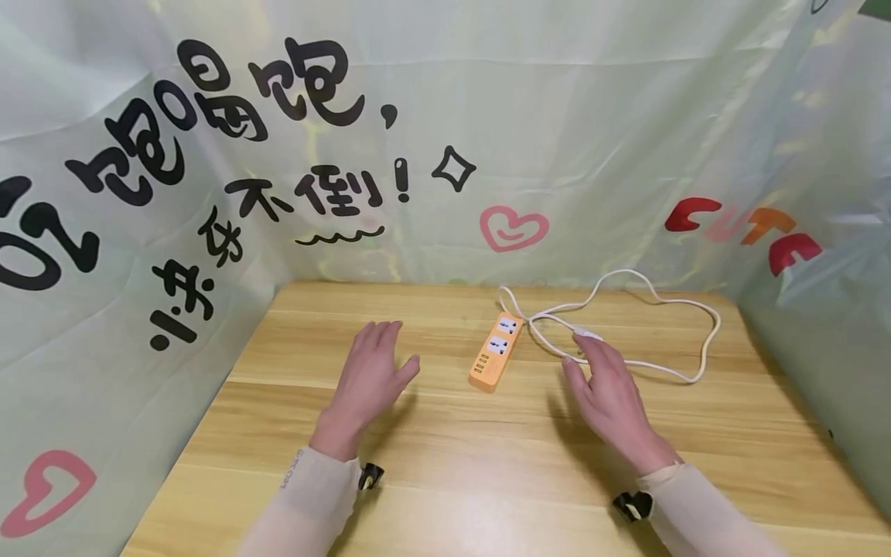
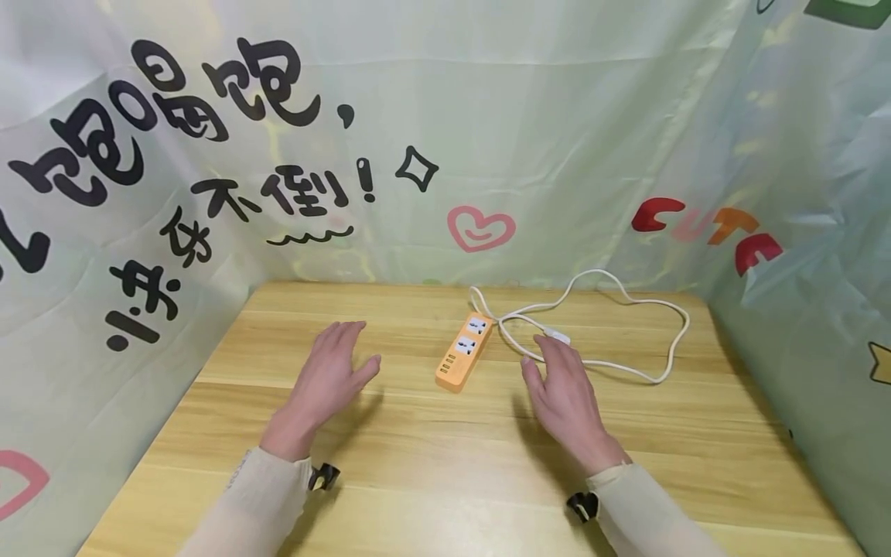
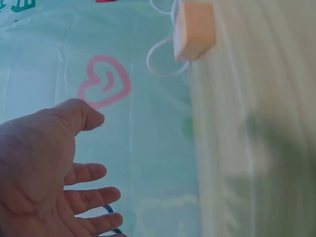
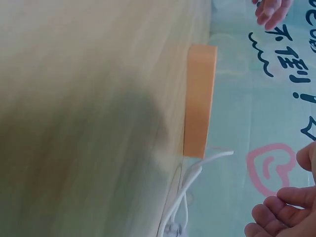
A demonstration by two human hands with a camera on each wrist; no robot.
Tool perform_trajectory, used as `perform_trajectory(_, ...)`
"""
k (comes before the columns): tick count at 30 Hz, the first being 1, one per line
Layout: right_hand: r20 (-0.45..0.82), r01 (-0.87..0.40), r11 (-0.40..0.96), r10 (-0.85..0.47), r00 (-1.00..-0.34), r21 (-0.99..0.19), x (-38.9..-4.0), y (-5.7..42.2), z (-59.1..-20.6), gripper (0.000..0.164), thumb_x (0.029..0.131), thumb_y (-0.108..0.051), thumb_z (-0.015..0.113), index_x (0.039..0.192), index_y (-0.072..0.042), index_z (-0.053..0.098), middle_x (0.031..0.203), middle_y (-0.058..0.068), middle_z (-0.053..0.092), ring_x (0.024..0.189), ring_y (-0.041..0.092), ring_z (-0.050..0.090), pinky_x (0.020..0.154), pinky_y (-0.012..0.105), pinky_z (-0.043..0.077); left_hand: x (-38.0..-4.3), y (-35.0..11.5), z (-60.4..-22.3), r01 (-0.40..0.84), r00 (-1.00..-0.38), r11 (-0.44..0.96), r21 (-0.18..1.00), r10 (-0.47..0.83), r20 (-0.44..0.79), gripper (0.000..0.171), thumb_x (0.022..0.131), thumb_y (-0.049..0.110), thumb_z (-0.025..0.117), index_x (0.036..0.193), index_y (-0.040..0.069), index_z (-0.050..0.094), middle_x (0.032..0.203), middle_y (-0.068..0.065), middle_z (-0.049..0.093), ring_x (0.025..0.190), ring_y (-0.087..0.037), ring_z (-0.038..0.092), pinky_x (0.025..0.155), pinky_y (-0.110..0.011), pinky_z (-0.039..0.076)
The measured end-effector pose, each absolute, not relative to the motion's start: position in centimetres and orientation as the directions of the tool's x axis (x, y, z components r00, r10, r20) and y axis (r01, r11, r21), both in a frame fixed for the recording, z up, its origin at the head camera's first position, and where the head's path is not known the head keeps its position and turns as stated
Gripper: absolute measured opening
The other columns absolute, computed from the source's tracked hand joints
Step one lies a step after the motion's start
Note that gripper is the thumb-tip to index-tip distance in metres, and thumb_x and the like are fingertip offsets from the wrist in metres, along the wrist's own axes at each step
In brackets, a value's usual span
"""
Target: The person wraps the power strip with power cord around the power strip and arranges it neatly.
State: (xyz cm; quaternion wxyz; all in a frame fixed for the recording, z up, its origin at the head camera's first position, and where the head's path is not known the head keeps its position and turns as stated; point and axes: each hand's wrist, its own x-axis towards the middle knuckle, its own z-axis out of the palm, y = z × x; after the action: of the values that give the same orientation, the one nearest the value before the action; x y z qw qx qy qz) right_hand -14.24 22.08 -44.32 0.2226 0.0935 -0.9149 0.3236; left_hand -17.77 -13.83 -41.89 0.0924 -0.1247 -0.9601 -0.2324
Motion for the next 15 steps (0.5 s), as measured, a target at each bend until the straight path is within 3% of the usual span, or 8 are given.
perform_trajectory(7, 0.443, -0.281, 0.720, 0.040, -0.896, -0.634, -16.0, 20.6, -44.7, 0.039, 0.105, -0.014, 0.062, 0.138, 0.007, 0.061, 0.130, 0.030, 0.065, 0.122, 0.047, 0.061, 0.104, 0.062, 0.046, -20.0, -10.7, -41.5, 0.291, -0.952, 0.826, 0.482, 0.201, 0.230, 0.061, 0.101, 0.035, 0.065, 0.151, 0.002, 0.051, 0.149, -0.018, 0.057, 0.145, -0.041, 0.044, 0.119, -0.053, 0.040)
perform_trajectory(15, 0.333, -0.197, 0.673, 0.078, -0.940, -0.713, -16.8, 19.7, -45.5, 0.039, 0.106, -0.014, 0.056, 0.139, 0.006, 0.060, 0.129, 0.027, 0.066, 0.119, 0.045, 0.063, 0.102, 0.059, 0.048, -22.4, -7.2, -42.4, 0.251, -0.968, 0.834, 0.491, 0.208, 0.141, 0.061, 0.104, 0.036, 0.065, 0.154, 0.005, 0.049, 0.154, -0.018, 0.054, 0.146, -0.039, 0.046, 0.119, -0.050, 0.041)
